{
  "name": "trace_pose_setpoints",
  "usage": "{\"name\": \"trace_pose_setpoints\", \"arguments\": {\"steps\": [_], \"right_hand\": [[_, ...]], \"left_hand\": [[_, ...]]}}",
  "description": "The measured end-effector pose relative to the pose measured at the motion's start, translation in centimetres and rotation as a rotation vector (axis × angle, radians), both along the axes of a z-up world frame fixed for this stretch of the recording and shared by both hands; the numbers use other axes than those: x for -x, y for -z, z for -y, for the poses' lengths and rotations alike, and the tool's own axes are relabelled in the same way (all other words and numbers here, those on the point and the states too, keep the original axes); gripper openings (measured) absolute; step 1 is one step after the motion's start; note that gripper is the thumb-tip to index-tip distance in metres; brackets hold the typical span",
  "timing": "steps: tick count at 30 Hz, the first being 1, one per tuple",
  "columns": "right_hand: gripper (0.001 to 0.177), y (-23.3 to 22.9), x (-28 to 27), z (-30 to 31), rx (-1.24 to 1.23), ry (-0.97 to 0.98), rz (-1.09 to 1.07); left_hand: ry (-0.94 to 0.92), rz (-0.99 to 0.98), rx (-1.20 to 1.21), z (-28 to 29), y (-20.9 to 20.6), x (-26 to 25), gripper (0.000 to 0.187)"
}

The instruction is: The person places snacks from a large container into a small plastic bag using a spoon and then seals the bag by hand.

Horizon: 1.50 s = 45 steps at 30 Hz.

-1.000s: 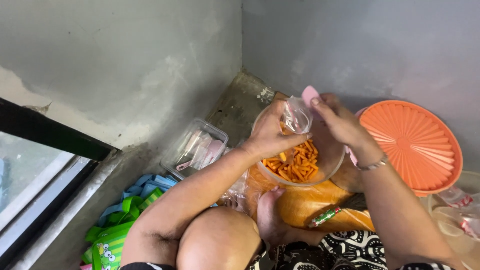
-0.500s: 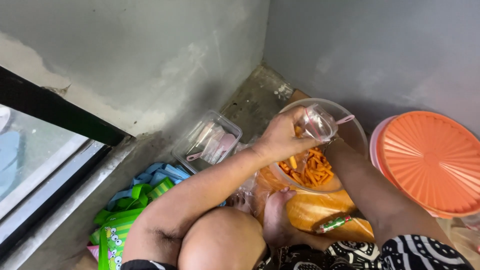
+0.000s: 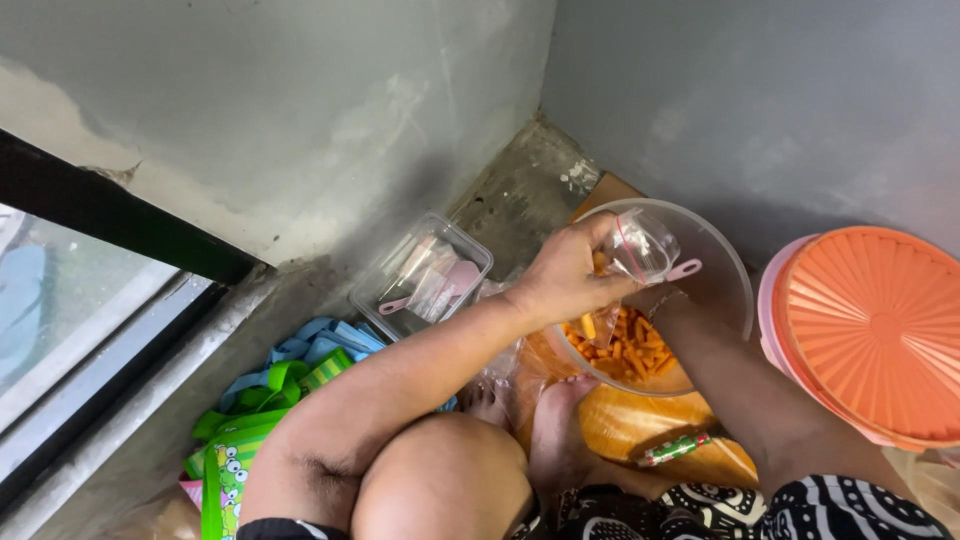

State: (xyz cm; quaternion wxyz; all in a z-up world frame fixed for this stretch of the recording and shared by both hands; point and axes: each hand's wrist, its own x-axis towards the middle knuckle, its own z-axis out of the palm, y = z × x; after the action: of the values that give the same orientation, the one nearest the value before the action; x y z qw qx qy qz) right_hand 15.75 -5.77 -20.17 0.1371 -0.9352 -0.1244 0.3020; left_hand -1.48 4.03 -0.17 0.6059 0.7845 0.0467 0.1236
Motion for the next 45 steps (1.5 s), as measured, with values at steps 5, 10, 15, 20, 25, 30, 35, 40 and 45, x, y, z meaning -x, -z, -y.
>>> {"name": "trace_pose_setpoints", "arguments": {"steps": [5,10,15,20,25,30,35,40,45], "right_hand": [[0.041,2.4,1.2,4.0,-0.023,-0.043,-0.018],[0.041,-2.5,1.4,0.4,-0.042,-0.096,-0.042],[0.041,-3.6,1.8,-0.1,-0.061,-0.152,-0.071],[0.041,-4.5,2.2,-0.2,-0.084,-0.212,-0.098],[0.042,-5.3,2.9,-0.2,-0.105,-0.278,-0.132],[0.043,-7.1,3.2,0.4,-0.124,-0.328,-0.155],[0.016,-3.4,-1.0,4.1,-0.336,-0.474,-0.154],[0.031,1.6,-6.0,7.3,-0.643,-1.348,0.282],[0.045,-2.1,-4.3,7.6,-0.733,-1.236,0.239]], "left_hand": [[0.037,-0.076,-0.013,0.5,-0.4,0.2,0.034],[0.061,-0.043,-0.004,0.4,-1.1,0.7,0.033],[0.074,-0.040,0.004,0.4,-1.9,1.2,0.032],[0.017,-0.029,0.019,0.2,-0.5,0.9,0.038],[-0.083,-0.026,0.047,0.0,-2.5,1.8,0.046],[-0.173,-0.029,0.090,-0.2,-2.3,1.5,0.056],[-0.201,0.024,0.062,-0.2,-1.9,1.4,0.057],[-0.230,0.021,0.030,-0.2,-0.8,1.0,0.053],[-0.270,0.035,0.029,0.0,-1.0,0.9,0.052]]}}
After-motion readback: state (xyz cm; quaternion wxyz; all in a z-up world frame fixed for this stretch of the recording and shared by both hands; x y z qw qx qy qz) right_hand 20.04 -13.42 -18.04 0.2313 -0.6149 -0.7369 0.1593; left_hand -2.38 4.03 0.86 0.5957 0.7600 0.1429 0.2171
